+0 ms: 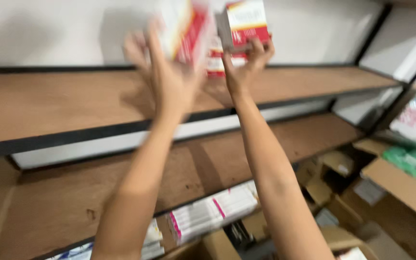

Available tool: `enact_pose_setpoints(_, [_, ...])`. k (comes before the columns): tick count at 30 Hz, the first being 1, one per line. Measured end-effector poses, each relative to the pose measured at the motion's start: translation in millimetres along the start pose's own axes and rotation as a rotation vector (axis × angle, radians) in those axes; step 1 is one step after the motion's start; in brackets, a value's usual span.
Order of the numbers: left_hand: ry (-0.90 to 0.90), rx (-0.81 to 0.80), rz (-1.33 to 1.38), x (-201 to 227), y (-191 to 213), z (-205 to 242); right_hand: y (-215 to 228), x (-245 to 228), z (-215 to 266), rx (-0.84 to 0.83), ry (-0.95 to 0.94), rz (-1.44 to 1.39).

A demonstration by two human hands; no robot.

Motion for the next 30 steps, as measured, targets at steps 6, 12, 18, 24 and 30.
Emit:
enact_pose_setpoints(6, [0.426,-0.493,0.028,52,204,141,87,-49,141,-0.023,-0.042,0.214])
enact_pose_setpoints(12, [1.099,-0.374,0.366,-9,332,326,198,-173,422,-0.182,-0.9,-0.357])
enact_pose_setpoints(18, [1.163,-0.411,0.19,-55,450,502,280,-259,568,-0.245,-1.763,-0.53])
enact_pose_setpoints(24, [1.1,-0.449,0.1,-46,516,605,313,-281,626,-0.28,-1.894,-0.375])
enact_pose_setpoints(30, [1.014,-0.539,0.124,-38,512,595,298,-278,615,-0.356,-2.056,-0.422])
Point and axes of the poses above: each hand's wrist, its own z-axis away from the middle knuckle, its own y-axis out of the back of the hand, x = y × z, the point moved 3 cm from there along -z, towards the middle knuckle, and after that the axes turned 2 degrees about x, right-handed, at the moved point
